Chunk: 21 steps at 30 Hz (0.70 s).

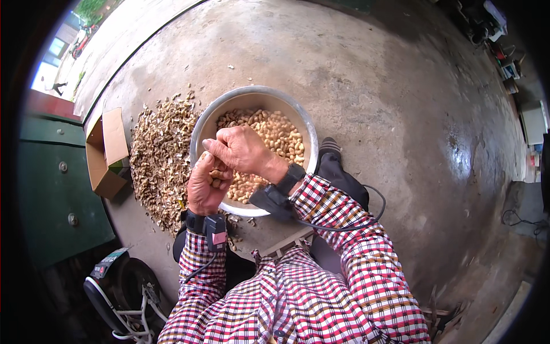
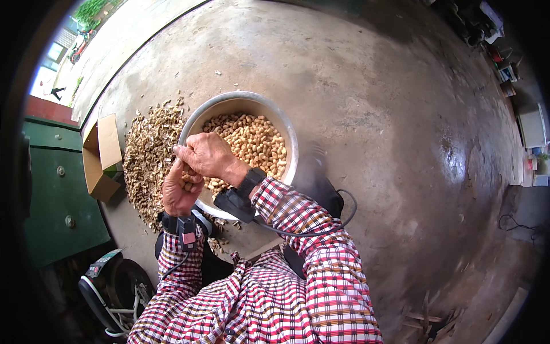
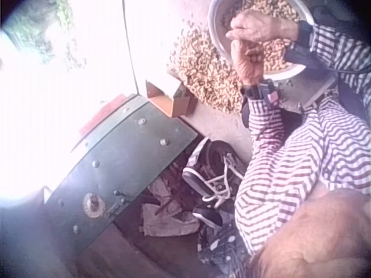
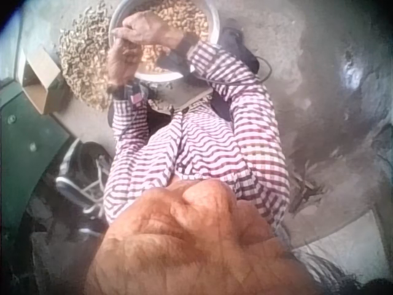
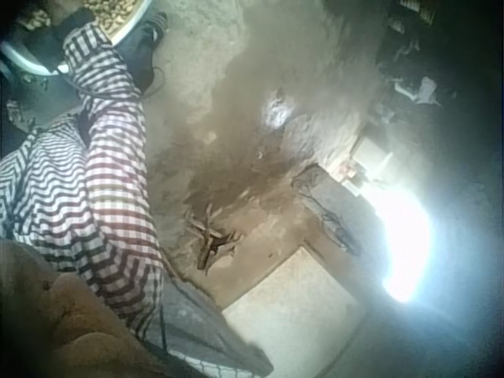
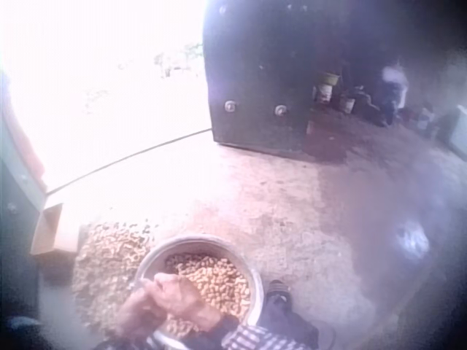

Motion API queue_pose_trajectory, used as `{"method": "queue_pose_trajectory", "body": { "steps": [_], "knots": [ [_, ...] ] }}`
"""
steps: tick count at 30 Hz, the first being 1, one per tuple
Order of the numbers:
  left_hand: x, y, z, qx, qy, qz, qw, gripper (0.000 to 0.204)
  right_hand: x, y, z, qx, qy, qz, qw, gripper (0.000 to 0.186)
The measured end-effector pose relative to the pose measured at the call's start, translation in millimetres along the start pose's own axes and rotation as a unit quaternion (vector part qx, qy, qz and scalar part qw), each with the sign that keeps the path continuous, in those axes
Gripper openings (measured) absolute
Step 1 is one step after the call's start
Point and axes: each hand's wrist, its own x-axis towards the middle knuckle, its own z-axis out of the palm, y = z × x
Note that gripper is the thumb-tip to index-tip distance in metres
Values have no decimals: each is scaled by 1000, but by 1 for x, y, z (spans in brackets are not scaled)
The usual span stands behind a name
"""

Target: The person sits on the floor and peels peanuts by hand, removing the outer shells and placing the kernels into a metal bowl. The shells are discarded onto the floor beside the bowl.

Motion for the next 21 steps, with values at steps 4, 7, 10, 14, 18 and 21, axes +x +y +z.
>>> {"method": "queue_pose_trajectory", "body": {
  "steps": [4,7,10,14,18,21],
  "knots": [
    [-1,0,-2,7,7,-1,1000,23,-1,1,4,23,4,-4,1000,44],
    [-1,-1,1,8,21,-3,1000,22,-2,1,2,16,10,-18,1000,45],
    [-2,0,2,3,16,-6,1000,22,-2,-3,-2,43,-20,-8,999,45],
    [-3,-1,-1,4,22,-18,1000,22,0,4,-3,76,-83,26,993,47],
    [-2,-3,-4,-12,0,-26,1000,23,1,6,-3,64,-100,37,992,48],
    [-2,-3,-3,-15,-10,-26,999,23,0,2,-6,80,-113,49,989,46]
  ]
}}
